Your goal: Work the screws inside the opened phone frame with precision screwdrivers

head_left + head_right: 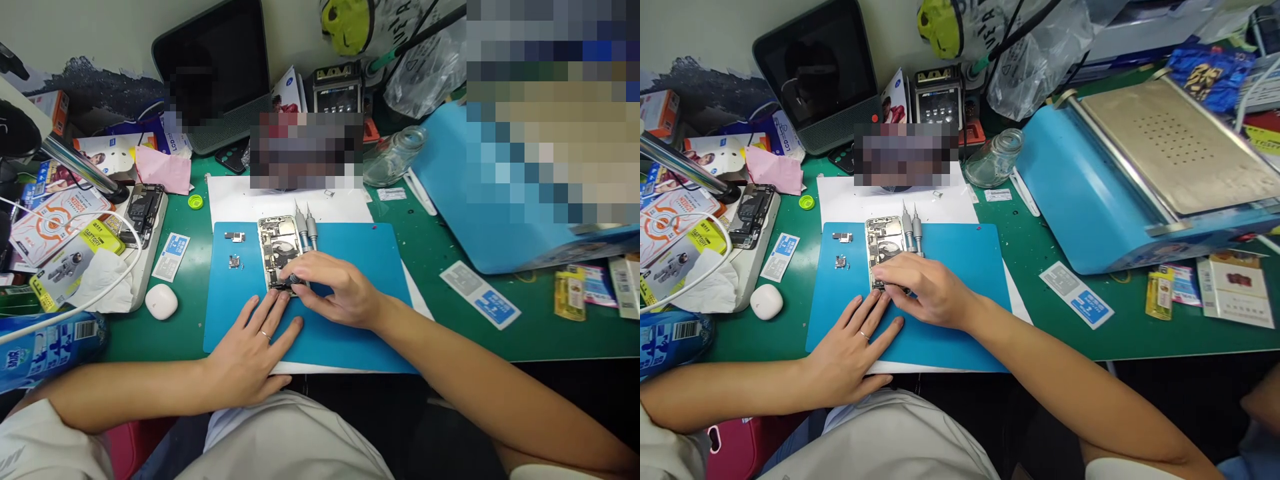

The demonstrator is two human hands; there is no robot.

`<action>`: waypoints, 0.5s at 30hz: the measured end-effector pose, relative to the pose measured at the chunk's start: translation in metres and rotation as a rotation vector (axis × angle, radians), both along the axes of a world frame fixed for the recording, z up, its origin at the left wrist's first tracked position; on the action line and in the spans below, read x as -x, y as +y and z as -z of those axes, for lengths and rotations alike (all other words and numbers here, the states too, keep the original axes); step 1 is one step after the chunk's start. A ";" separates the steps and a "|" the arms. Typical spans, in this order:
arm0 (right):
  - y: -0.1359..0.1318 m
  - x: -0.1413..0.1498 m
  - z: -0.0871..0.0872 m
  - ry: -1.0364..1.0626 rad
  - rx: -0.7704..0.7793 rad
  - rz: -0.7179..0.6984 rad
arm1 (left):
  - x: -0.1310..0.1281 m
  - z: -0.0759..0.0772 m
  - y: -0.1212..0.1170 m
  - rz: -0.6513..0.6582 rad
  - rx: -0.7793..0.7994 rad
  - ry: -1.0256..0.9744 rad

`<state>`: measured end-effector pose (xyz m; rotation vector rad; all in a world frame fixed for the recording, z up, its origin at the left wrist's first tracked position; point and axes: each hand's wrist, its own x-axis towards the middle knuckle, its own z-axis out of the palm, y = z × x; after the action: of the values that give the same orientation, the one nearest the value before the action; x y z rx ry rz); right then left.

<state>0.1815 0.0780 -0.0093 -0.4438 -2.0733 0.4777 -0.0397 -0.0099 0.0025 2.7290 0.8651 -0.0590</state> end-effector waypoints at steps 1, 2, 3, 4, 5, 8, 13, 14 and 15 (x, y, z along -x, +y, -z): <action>0.000 0.000 0.000 0.005 0.003 -0.001 | 0.000 0.000 0.000 -0.002 0.000 0.001; 0.000 0.000 0.000 0.008 0.007 -0.002 | 0.000 0.000 0.000 -0.004 -0.001 0.004; 0.000 0.001 0.000 0.008 0.011 0.000 | 0.000 0.000 0.000 -0.006 -0.003 0.005; 0.000 0.001 0.000 0.006 0.015 0.002 | 0.000 0.000 0.000 -0.006 -0.005 0.007; 0.000 0.001 0.000 0.001 0.018 0.005 | 0.000 0.000 0.000 -0.005 -0.006 0.007; -0.001 0.001 0.000 0.004 0.029 0.030 | 0.000 -0.001 0.000 -0.002 -0.008 0.004; -0.005 0.001 0.000 0.183 0.113 0.058 | -0.001 -0.001 0.000 0.000 -0.013 0.008; -0.005 0.001 0.000 0.189 0.131 0.051 | -0.001 -0.001 0.000 0.001 -0.016 0.007; -0.006 0.002 0.000 0.177 0.150 0.044 | -0.001 -0.001 0.000 0.001 -0.019 0.006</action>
<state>0.1797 0.0724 -0.0093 -0.5160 -1.8617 0.6263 -0.0386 -0.0098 0.0036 2.7484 0.8699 -0.0601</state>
